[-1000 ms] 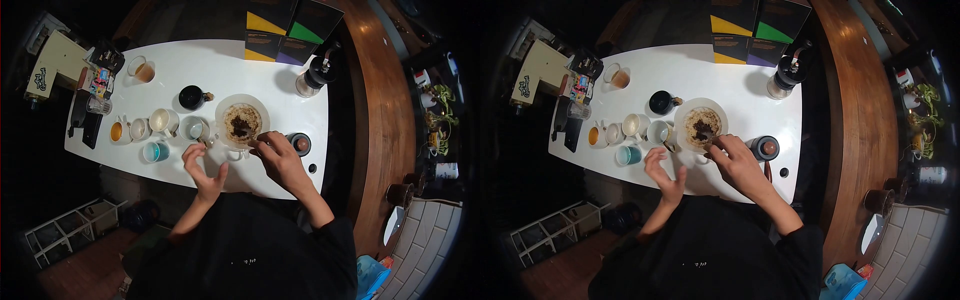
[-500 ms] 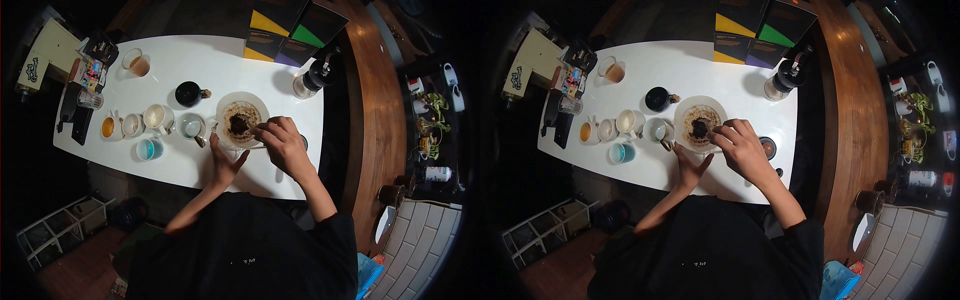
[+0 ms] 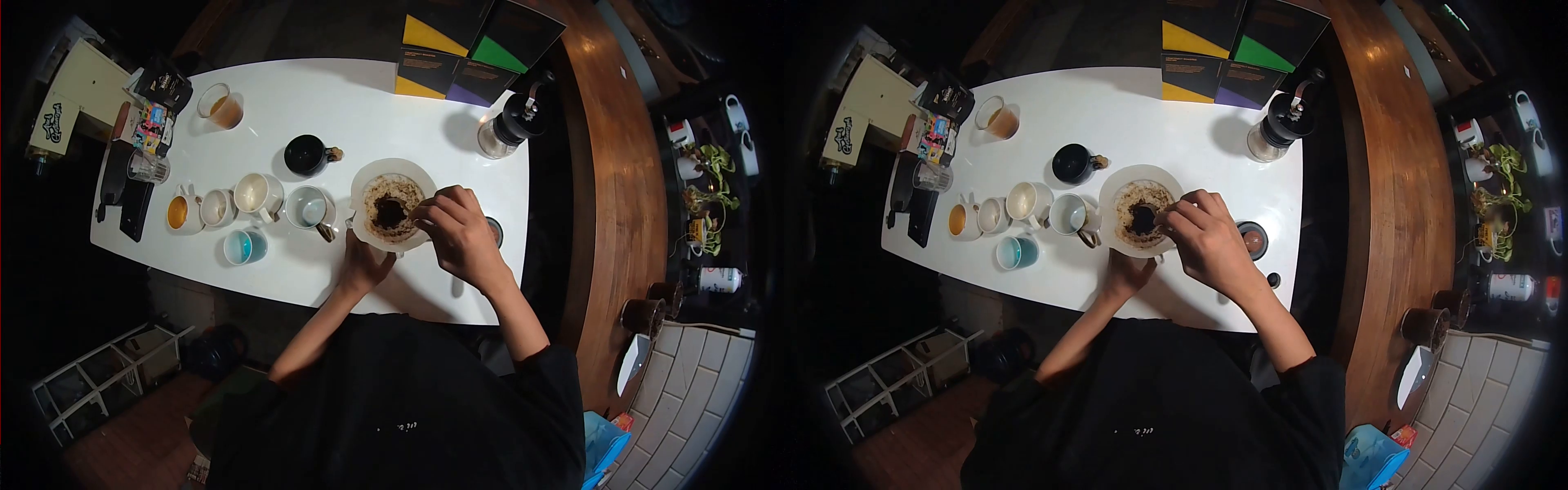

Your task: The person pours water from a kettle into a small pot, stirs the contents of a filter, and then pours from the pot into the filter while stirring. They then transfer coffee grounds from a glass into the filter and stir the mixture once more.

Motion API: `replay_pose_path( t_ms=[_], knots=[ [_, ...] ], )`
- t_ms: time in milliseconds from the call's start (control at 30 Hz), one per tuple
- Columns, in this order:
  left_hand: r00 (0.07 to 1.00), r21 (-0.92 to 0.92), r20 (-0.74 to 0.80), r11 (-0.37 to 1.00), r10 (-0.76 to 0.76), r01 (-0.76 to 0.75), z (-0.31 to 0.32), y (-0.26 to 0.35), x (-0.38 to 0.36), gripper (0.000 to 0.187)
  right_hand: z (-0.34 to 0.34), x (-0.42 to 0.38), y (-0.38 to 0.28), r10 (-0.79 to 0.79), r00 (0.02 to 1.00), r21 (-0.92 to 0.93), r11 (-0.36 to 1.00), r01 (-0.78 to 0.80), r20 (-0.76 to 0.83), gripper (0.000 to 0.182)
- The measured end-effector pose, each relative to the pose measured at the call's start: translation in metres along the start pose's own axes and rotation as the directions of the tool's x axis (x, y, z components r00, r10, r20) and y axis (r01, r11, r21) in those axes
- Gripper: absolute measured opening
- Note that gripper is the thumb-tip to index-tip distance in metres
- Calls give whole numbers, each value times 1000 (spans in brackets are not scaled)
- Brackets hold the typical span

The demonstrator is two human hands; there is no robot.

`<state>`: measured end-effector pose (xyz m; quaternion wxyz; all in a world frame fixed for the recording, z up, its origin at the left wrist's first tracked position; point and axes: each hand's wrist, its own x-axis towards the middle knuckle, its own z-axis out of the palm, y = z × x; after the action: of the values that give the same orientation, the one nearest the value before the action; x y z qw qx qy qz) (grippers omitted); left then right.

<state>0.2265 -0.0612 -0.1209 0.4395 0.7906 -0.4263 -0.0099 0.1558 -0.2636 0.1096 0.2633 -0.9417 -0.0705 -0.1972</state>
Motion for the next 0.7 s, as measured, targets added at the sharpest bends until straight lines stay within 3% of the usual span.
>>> replay_pose_path(
  t_ms=[133,200,400,600,700],
  knots=[
    [995,-123,48,988,-86,91,-7,17,38,56,2,0,0,7,1000,18,1000,-7,-15,35],
    [996,-68,-92,998,14,-20,-10,22,48,44,4,-3,2,19,1000,19,1000,-19,-12,36],
    [962,-94,-240,983,132,-158,-15,35,65,34,7,-7,0,45,999,32,999,-44,-27,37],
    [989,-140,-148,989,19,-40,-1,14,48,40,8,-8,-2,38,997,26,999,-36,-70,37],
    [996,-129,-80,991,36,-46,-1,11,45,46,5,-9,-6,41,997,2,999,-41,-67,35]
  ],
)
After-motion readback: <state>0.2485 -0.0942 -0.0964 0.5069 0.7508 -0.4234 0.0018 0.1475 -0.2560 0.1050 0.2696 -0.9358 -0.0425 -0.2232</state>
